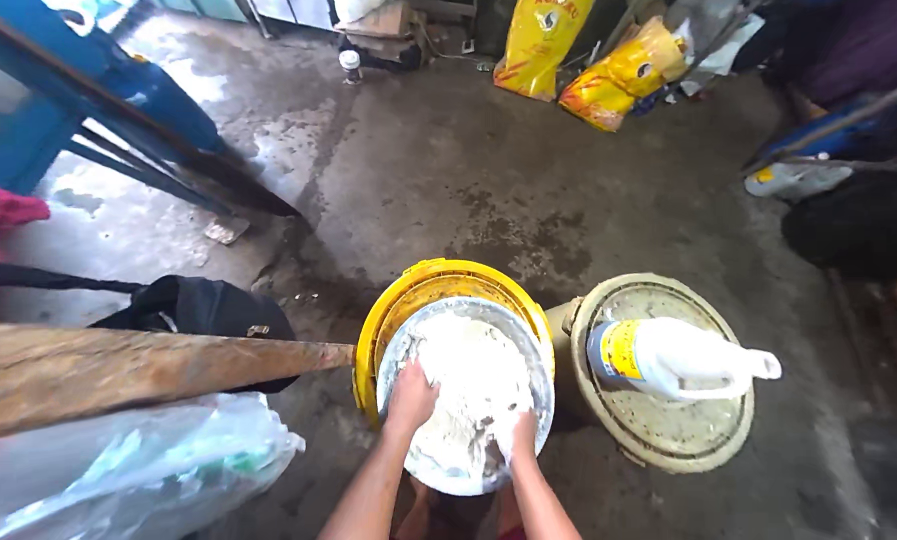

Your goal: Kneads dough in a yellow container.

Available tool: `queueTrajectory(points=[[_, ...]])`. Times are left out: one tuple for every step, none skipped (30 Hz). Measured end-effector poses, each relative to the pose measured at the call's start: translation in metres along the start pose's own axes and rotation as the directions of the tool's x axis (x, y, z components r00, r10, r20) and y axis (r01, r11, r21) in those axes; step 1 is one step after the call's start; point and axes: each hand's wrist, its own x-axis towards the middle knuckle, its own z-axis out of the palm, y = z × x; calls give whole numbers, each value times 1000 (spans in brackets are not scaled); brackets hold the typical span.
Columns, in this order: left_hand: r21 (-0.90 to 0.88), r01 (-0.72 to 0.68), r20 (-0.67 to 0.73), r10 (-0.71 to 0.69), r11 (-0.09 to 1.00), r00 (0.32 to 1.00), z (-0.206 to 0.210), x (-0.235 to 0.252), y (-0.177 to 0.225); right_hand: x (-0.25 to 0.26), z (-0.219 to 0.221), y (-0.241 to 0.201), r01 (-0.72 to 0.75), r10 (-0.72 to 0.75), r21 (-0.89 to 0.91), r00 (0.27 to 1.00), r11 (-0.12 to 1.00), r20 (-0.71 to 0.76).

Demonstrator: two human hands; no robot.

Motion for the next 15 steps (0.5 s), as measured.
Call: queueTrajectory(points=[[-38, 1, 15, -1, 999, 1000, 2, 2, -1, 5, 5, 2, -51, 50, 83, 999, 995, 12], [-107, 0, 21, 3, 994, 1000, 5, 1, 0, 8, 8, 3, -82, 79, 193, 997, 978, 20], [-212, -6, 15, 10, 977, 1000, 10, 0, 0, 11, 10, 6, -98, 94, 320, 995, 942, 28], [-344, -10, 1, 11, 939, 1000, 16, -1, 1, 13, 13, 8, -104, 95, 442, 995, 891, 43], [-485, -11, -14, 4, 875, 1000, 24, -2, 2, 15, 17, 9, -115, 99, 521, 993, 846, 59], [-608, -7, -19, -6, 794, 1000, 32, -4, 3, 14, 18, 7, -137, 107, 557, 991, 819, 87], [-690, 10, -8, -22, 724, 1000, 38, -6, 4, 12, 19, 2, -164, 118, 581, 986, 797, 117], [-737, 53, 21, -55, 673, 998, 41, -9, 7, 8, 18, -4, -188, 118, 606, 981, 773, 154], [-763, 98, 49, -94, 640, 994, 44, -11, 9, 4, 18, -8, -202, 110, 635, 977, 746, 181], [-783, 136, 74, -127, 607, 989, 48, -12, 8, 1, 20, -9, -201, 93, 668, 977, 717, 194], [-802, 164, 93, -151, 575, 984, 55, -11, 2, 0, 24, -8, -179, 64, 690, 980, 702, 189], [-823, 183, 107, -170, 538, 980, 63, -9, -4, -2, 27, -8, -150, 28, 700, 983, 699, 183], [-846, 203, 125, -186, 493, 974, 70, -8, -7, -4, 28, -8, -127, -4, 692, 983, 711, 184], [-863, 227, 146, -209, 450, 967, 72, -11, -6, -4, 26, -11, -93, -48, 673, 981, 734, 188], [-876, 253, 168, -231, 411, 958, 69, -15, 0, -5, 24, -17, -56, -88, 645, 978, 762, 188]])
